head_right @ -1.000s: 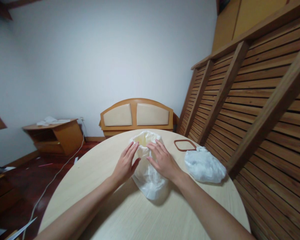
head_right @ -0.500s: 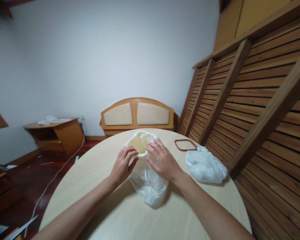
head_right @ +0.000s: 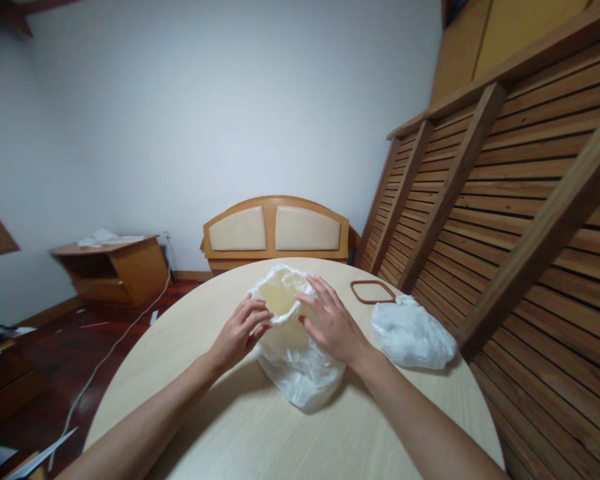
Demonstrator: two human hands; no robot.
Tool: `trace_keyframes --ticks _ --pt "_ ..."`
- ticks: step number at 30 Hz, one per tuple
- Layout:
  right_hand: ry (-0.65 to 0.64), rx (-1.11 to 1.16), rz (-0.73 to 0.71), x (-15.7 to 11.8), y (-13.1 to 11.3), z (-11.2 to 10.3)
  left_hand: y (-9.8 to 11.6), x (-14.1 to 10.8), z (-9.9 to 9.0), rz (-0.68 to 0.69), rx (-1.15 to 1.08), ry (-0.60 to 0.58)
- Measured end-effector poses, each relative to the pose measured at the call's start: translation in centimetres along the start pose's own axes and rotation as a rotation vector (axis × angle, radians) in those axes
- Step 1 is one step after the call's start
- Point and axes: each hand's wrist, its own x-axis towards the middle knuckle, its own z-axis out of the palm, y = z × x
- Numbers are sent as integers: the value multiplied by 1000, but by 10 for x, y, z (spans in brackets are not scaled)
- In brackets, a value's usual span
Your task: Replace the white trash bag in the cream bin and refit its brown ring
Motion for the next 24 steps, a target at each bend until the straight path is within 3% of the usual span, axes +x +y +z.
trace_keyframes --ticks 9,15,20,24 --pt "10 188 102 -4 5 1 4 2 -3 30 -49 57" --pt "-16 289 322 -6 16 4 9 5 -3 -34 -96 71" --pt "-34 262 351 -6 18 5 11 6 -9 -126 -168 32" --pt "-42 173 405 -4 10 4 14 6 -9 -124 -124 99"
